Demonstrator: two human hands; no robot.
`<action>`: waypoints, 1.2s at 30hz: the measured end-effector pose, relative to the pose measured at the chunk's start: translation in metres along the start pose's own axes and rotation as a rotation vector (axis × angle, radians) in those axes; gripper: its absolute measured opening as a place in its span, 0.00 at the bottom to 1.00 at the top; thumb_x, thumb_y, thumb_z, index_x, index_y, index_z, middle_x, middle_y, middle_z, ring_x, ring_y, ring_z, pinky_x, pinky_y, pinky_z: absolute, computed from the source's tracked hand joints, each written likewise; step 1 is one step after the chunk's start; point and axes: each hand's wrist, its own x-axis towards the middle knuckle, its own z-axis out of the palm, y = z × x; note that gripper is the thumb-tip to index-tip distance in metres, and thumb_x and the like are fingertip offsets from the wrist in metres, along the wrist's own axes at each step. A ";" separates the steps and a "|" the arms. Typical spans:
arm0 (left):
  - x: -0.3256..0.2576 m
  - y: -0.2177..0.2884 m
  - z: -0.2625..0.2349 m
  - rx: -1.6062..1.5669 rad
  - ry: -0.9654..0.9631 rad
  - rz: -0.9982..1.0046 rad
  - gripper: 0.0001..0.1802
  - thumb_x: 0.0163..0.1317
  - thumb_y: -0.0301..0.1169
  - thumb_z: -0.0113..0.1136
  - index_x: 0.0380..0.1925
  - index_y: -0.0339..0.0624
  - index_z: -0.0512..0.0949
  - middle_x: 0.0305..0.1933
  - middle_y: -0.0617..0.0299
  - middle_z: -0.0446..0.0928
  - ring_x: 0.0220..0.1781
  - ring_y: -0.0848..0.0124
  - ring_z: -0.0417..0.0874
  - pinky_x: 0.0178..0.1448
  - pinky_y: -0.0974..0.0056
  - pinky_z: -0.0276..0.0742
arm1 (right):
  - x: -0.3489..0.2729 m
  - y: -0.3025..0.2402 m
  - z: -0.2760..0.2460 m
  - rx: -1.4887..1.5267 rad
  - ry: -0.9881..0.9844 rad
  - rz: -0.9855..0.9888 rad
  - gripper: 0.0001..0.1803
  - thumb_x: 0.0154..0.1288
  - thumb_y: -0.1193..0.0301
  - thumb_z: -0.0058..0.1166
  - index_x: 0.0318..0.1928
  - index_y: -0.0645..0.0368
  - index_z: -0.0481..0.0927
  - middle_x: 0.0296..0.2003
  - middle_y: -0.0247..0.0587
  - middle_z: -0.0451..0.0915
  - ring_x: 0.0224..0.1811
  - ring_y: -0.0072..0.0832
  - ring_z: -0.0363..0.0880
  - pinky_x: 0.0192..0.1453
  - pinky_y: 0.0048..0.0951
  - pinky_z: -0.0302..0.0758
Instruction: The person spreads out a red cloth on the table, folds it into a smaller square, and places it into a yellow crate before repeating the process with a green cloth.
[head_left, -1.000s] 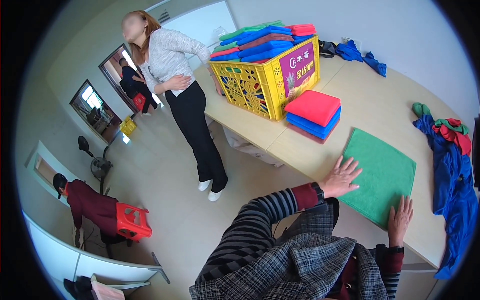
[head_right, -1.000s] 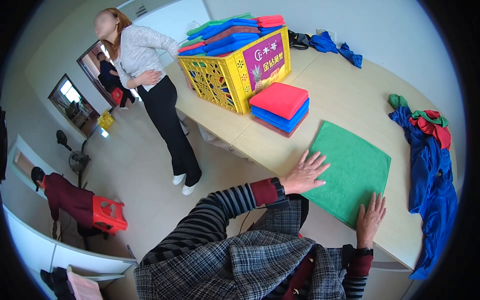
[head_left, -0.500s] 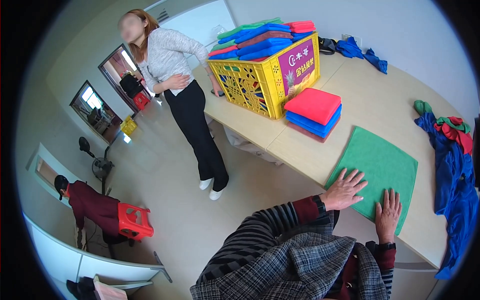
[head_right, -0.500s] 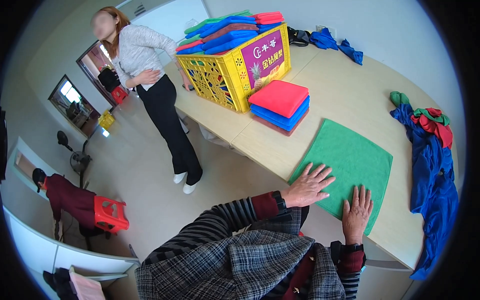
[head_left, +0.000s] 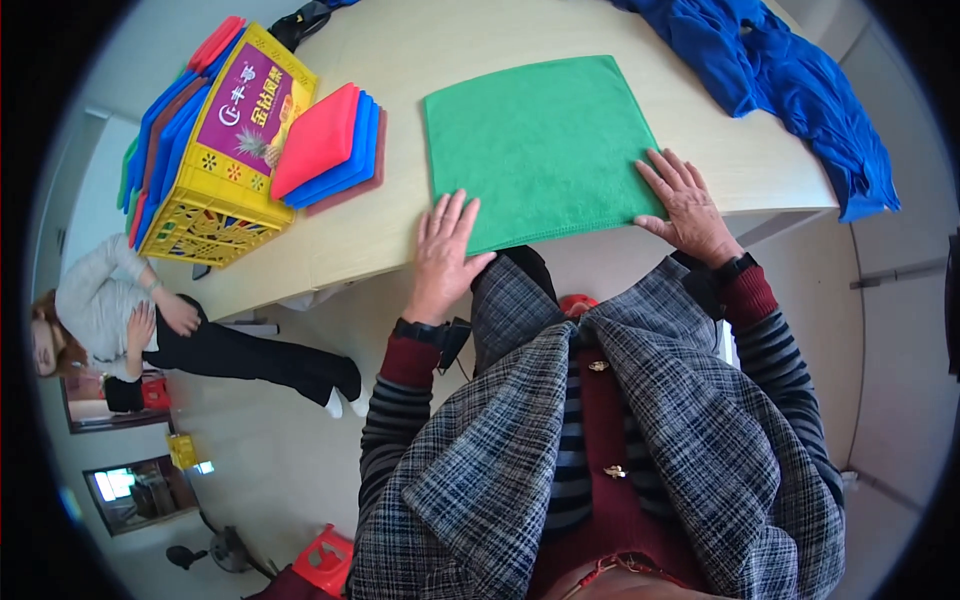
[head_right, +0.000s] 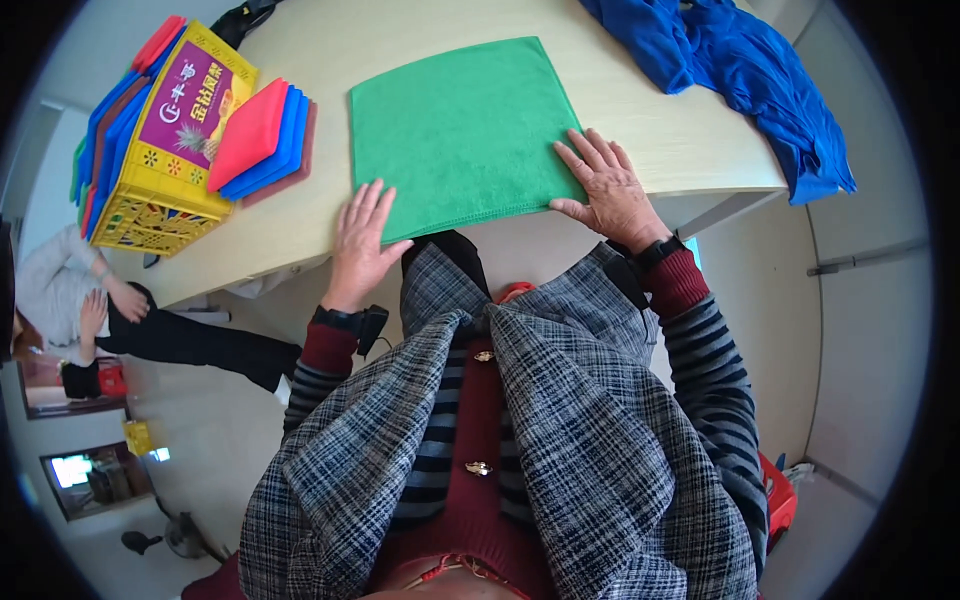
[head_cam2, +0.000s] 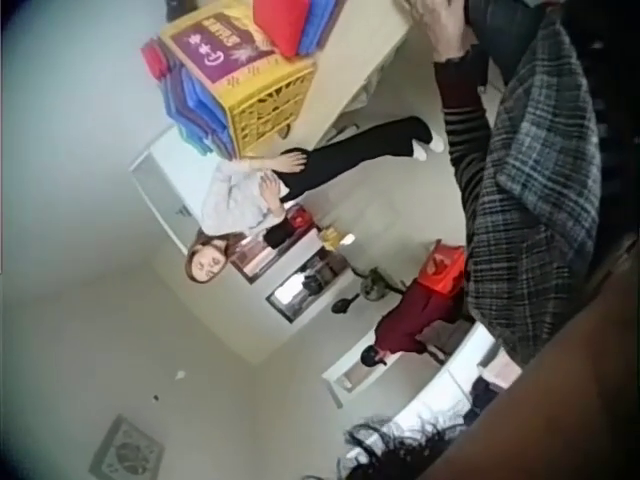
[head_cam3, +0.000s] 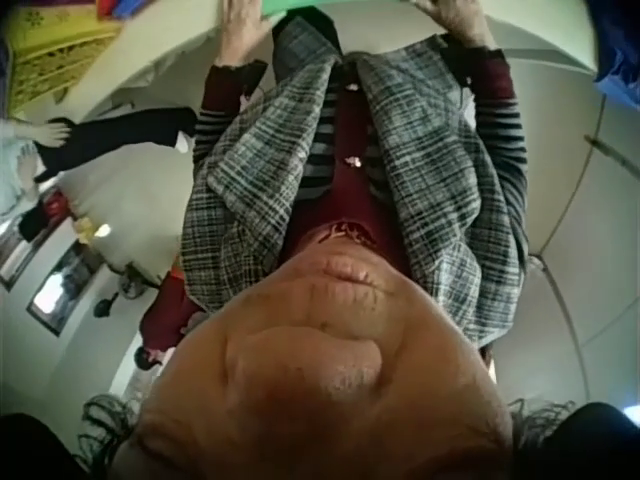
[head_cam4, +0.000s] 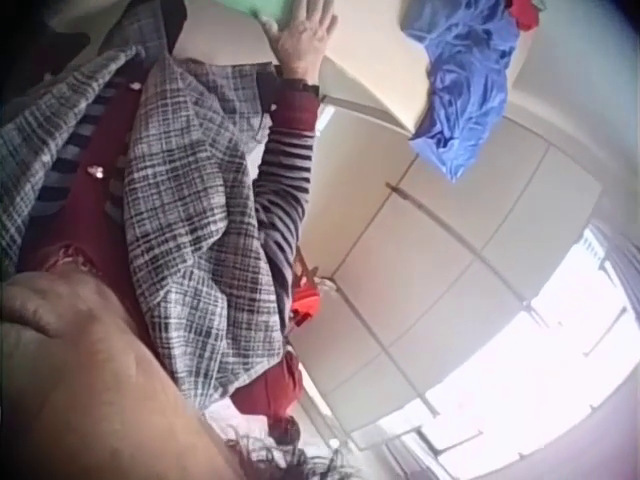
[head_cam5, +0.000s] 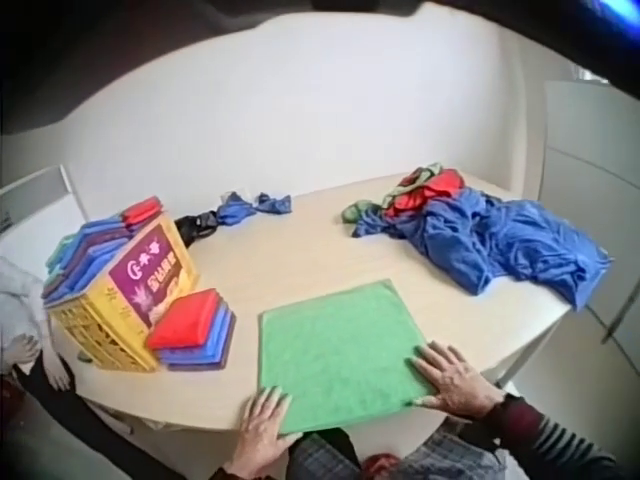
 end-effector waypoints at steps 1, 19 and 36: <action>-0.005 -0.004 0.001 -0.033 0.063 0.015 0.42 0.56 0.34 0.72 0.72 0.44 0.68 0.78 0.52 0.63 0.80 0.52 0.60 0.80 0.48 0.57 | -0.002 0.001 -0.001 -0.001 0.003 -0.066 0.35 0.73 0.56 0.53 0.76 0.51 0.62 0.76 0.47 0.61 0.81 0.47 0.52 0.83 0.51 0.50; 0.000 -0.017 -0.063 -0.410 0.086 -0.060 0.11 0.57 0.19 0.65 0.41 0.38 0.83 0.44 0.59 0.85 0.53 0.62 0.85 0.71 0.51 0.69 | 0.029 0.033 -0.068 0.509 -0.224 -0.081 0.18 0.65 0.76 0.61 0.57 0.59 0.83 0.52 0.44 0.85 0.59 0.39 0.81 0.66 0.36 0.76; 0.140 -0.149 0.038 -0.908 0.185 -0.443 0.11 0.66 0.29 0.69 0.37 0.29 0.83 0.29 0.74 0.75 0.31 0.84 0.69 0.31 0.71 0.62 | 0.181 0.090 0.032 0.808 -0.261 0.504 0.19 0.74 0.59 0.58 0.51 0.64 0.85 0.35 0.35 0.86 0.32 0.22 0.82 0.33 0.25 0.81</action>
